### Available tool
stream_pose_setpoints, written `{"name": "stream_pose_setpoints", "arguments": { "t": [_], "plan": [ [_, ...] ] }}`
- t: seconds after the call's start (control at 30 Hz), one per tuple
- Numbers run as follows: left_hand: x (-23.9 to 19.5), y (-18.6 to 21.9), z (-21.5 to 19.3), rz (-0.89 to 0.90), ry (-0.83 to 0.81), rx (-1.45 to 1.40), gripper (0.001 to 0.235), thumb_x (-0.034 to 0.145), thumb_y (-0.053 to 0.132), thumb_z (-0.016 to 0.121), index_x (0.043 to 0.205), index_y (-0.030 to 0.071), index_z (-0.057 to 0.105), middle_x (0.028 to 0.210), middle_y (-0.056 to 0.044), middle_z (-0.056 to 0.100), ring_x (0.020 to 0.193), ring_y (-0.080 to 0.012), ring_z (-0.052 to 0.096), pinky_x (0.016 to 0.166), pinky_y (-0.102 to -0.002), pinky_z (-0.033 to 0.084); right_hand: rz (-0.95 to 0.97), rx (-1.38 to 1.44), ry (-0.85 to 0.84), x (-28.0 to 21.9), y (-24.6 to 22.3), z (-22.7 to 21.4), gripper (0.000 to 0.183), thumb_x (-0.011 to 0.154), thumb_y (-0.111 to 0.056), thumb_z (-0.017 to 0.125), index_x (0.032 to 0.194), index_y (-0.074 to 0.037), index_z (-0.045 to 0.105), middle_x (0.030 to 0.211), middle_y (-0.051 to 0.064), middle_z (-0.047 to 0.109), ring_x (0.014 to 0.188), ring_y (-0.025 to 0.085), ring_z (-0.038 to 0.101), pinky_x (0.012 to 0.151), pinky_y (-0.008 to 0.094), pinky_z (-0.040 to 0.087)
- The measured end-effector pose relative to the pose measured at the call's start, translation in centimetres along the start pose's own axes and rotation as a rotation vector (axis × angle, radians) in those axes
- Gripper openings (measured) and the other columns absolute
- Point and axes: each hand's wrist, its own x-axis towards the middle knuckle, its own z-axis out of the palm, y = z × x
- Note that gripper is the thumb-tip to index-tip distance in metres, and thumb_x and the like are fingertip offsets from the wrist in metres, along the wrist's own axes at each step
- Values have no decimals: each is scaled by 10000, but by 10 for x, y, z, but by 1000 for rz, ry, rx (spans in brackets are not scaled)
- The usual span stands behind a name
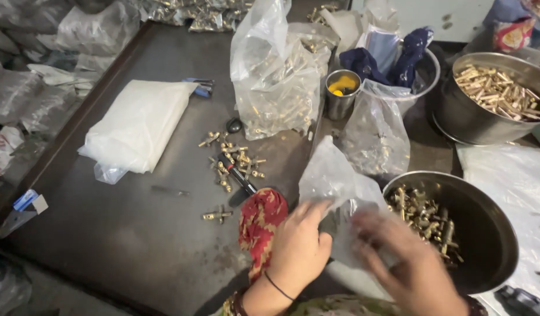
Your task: Polishing small brass-colored metal fittings using a handheld rotary tool on a workbench.
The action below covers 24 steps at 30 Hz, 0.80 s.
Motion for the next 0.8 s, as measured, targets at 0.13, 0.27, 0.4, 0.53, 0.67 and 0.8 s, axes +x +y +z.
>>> {"name": "stream_pose_setpoints", "arguments": {
  "t": [0.13, 0.27, 0.4, 0.53, 0.67, 0.8],
  "plan": [
    [2, 8, 3, 182, 61, -38, 479, 758, 24, 573, 1230, 14, 649, 1183, -229, 689, 1039, -453, 651, 865, -506, 530, -156, -468, 523, 21, -26, -15, 487, 796, -108, 784, 1267, -112, 662, 1406, 70, 579, 1253, 324, 635, 998, 405, 536],
    [7, 15, 17, -105, -96, -234, 450, 786, 9, 569, 1214, 49, 703, 957, -211, 713, 848, -378, 703, 787, -430, 558, -375, -644, 498, 38, -9, -12, 799, 710, -152, 786, 1425, -8, 459, 1550, 260, 390, 1434, 465, 382, 1125, 517, 370],
    [18, -12, 42, -345, -99, -1172, 184, 988, 15, 639, 1114, -76, 740, 979, -107, 733, 868, -171, 651, 796, -292, 514, -318, -665, 341, 53, 35, -13, 942, 618, -120, 778, 1468, -2, 389, 1543, 247, 380, 1462, 426, 327, 1144, 524, 326],
    [36, -18, 50, -570, 53, -1791, 209, 877, 8, 539, 1006, -4, 703, 937, -82, 751, 846, -197, 715, 766, -332, 568, -288, -670, 310, 65, 46, -3, 862, 685, -17, 732, 1473, 43, 389, 1499, 239, 482, 1430, 398, 429, 1138, 524, 350],
    [45, -35, 51, -581, 131, -1675, 207, 902, 70, 571, 996, -49, 711, 900, -64, 722, 824, -161, 676, 740, -292, 547, 142, -41, 287, 55, 64, -8, 619, 748, -76, 741, 1327, -63, 525, 1200, 82, 723, 1161, 242, 665, 942, 356, 522],
    [52, -97, 77, -332, 28, -879, 319, 894, 39, 483, 1067, -13, 746, 853, -25, 664, 723, -128, 537, 633, -277, 458, 84, 900, 219, 41, 119, -3, 394, 877, 97, 598, 1263, 20, 579, 985, 85, 615, 897, 202, 605, 808, 310, 509]
  ]
}}
